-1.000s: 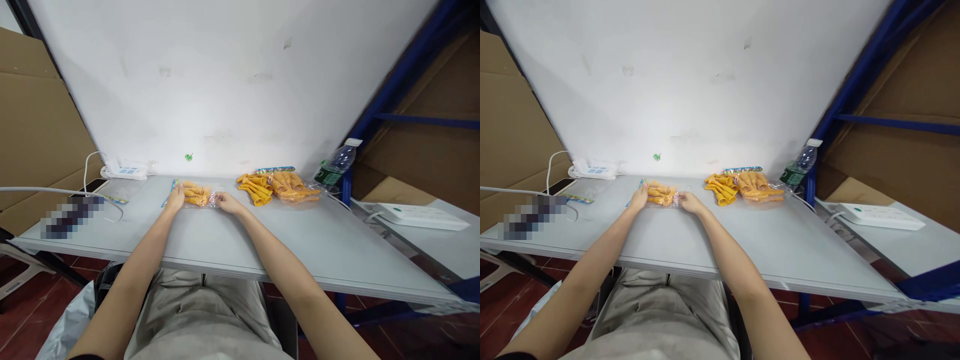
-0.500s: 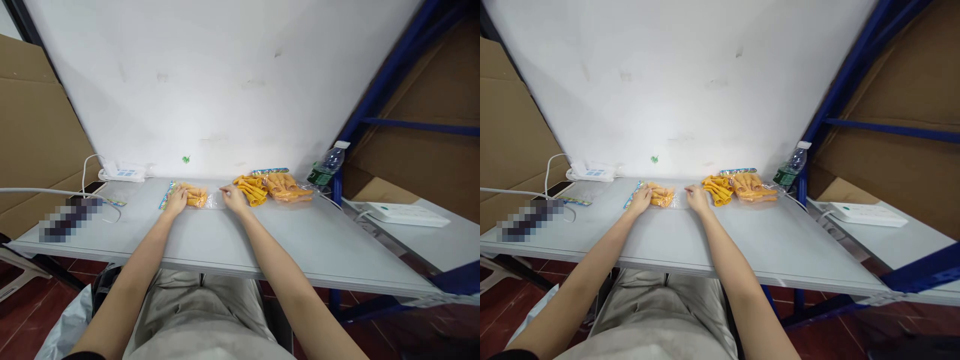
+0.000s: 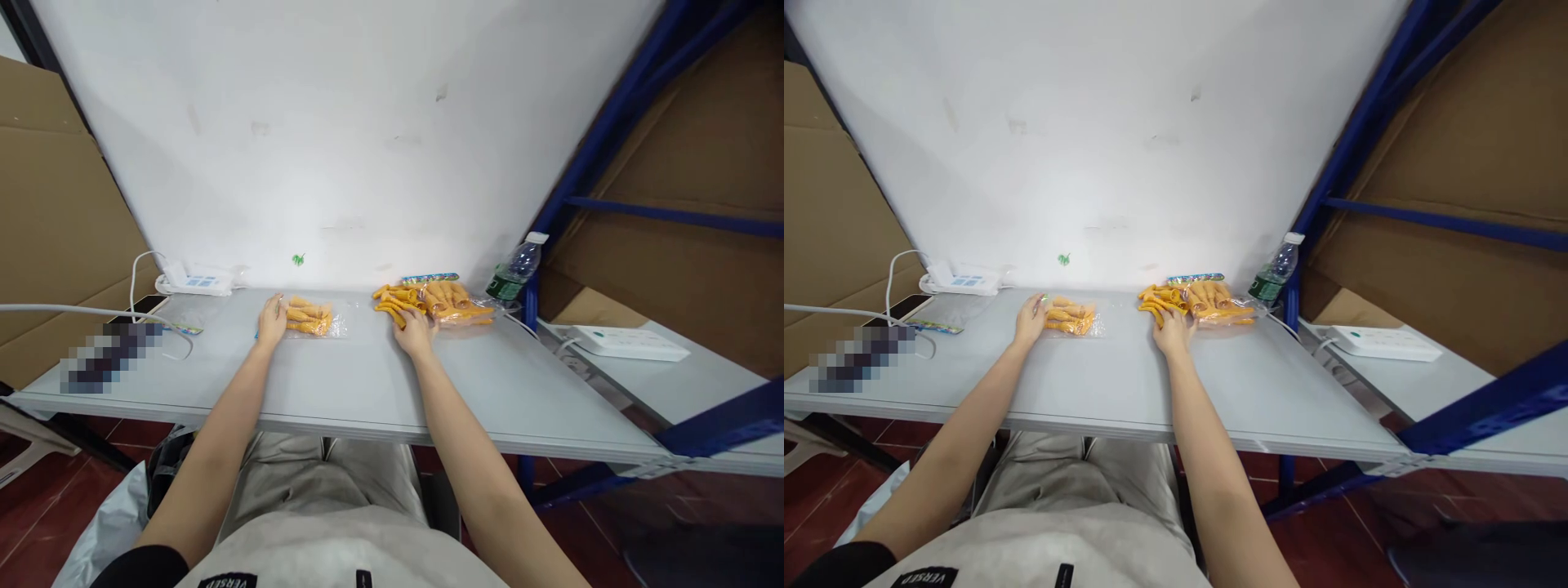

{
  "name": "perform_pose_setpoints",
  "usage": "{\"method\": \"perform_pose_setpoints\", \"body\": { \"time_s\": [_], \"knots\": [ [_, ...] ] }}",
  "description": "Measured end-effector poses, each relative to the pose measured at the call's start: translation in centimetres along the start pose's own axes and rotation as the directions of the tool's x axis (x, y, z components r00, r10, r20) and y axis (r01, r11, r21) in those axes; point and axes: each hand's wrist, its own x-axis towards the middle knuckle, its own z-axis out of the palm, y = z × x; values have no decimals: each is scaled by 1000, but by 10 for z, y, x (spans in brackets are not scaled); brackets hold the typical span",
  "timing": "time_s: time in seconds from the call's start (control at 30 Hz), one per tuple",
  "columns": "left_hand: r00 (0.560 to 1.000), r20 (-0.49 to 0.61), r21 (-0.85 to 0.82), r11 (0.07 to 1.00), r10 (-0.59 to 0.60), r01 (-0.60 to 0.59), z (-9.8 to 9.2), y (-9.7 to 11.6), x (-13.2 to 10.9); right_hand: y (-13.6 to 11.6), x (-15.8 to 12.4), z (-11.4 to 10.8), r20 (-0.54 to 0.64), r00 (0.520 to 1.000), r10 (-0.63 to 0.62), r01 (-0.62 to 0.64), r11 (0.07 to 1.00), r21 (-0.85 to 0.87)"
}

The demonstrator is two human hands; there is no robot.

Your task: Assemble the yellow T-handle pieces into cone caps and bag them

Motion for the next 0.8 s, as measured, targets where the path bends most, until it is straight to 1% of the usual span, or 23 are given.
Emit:
{"method": "perform_pose_setpoints", "body": {
  "time_s": [0.1, 0.17, 0.27, 0.33, 0.4, 0.5, 0.57, 0.63, 0.7, 0.73, 0.8],
  "knots": [
    [989, -112, -79, 993, -97, 89, -3, -1, 2, -6, -1, -4, -26, 1000, 4, -6, 998, -67],
    [975, -166, -141, 982, -150, 127, -5, -1, 2, -10, -2, -7, -13, 1000, 15, -16, 994, -106],
    [953, -213, -236, 958, -217, 166, -7, -1, 3, -16, -4, -9, 36, 999, 25, -20, 991, -132],
    [939, -229, -273, 943, -258, 192, -7, -1, 4, -19, -5, -9, 68, 997, 25, -17, 993, -118],
    [926, -248, -287, 935, -283, 208, -7, -2, 5, -21, -6, -6, 83, 997, 11, -6, 998, -60],
    [917, -269, -297, 931, -294, 212, -7, -4, 5, -20, -3, 2, 98, 995, -18, 7, 993, 115],
    [917, -273, -298, 932, -291, 207, -6, -5, 5, -18, 1, 10, 123, 989, -80, 45, 964, 263],
    [918, -272, -293, 933, -289, 207, -5, -6, 5, -15, 4, 17, 119, 979, -168, 112, 920, 377],
    [918, -267, -286, 934, -292, 214, -3, -6, 4, -12, 5, 22, 102, 970, -220, 161, 900, 405],
    [920, -262, -280, 935, -291, 217, -2, -5, 4, -11, 5, 24, 108, 969, -222, 165, 908, 385],
    [925, -247, -262, 939, -289, 223, -1, -5, 3, -10, 3, 25, 160, 967, -198, 144, 943, 299]
  ]
}}
